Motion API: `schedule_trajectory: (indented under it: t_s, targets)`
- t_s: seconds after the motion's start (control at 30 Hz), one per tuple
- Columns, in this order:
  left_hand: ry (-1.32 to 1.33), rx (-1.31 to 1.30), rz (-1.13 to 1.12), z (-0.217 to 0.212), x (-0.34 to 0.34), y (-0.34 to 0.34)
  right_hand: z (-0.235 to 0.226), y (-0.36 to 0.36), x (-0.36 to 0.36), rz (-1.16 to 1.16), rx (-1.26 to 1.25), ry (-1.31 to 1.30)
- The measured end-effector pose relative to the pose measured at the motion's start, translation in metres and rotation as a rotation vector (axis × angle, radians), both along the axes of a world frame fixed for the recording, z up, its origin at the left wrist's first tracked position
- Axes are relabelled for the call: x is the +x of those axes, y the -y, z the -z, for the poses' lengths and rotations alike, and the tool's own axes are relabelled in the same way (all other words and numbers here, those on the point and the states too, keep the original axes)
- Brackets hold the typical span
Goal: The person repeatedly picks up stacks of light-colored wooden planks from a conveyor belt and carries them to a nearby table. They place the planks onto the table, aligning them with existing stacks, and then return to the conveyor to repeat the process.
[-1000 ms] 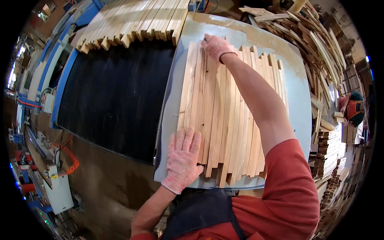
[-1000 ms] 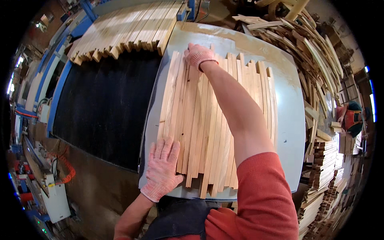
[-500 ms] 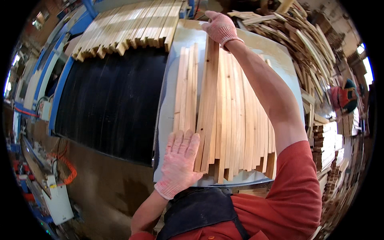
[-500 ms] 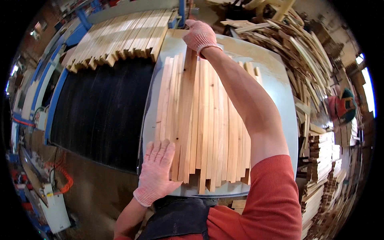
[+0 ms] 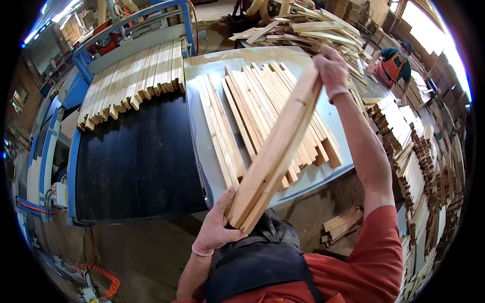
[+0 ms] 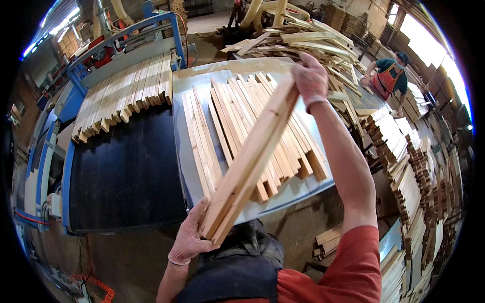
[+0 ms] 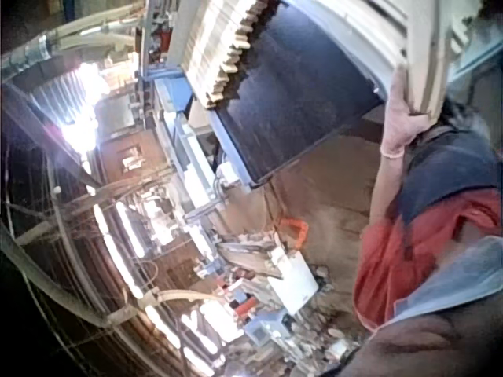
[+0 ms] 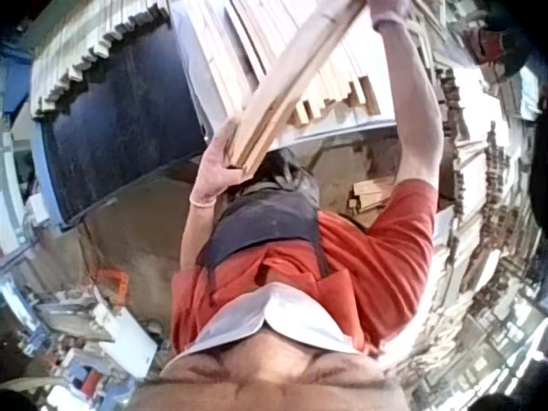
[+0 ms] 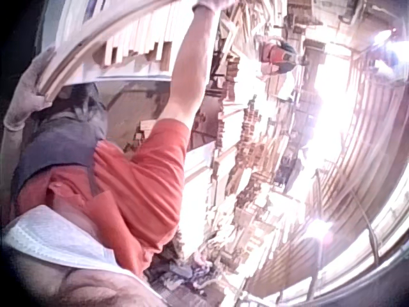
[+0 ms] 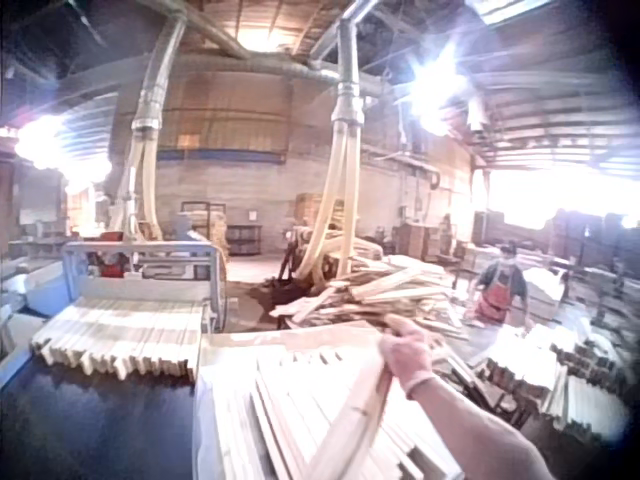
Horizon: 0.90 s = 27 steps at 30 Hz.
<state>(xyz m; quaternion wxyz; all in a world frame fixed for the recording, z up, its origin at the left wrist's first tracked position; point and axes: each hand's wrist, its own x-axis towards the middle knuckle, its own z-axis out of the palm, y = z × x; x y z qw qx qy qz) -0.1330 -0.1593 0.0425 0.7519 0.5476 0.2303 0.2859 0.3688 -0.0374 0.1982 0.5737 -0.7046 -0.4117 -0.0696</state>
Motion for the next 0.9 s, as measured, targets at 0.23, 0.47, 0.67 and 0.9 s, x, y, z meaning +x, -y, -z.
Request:
schedule_trajectory:
  t_s: [0.23,0.47,0.67,0.9]
  targets:
    - [0.435,-0.428,-0.168,-0.007,-0.023,0.047,0.087,0.216,-0.01,0.28,0.064,-0.322]
    - [0.456,-0.517,-0.154,-0.005,-0.046,0.065,0.168,0.374,-0.083,0.329,0.258,-0.785]
    - [0.528,-0.416,-0.018,0.01,-0.028,0.083,0.229,0.465,-0.126,0.363,0.336,-1.03]
    - [0.327,-0.224,-0.19,-0.008,0.05,0.13,0.285,0.561,-0.161,0.535,0.174,-1.374]
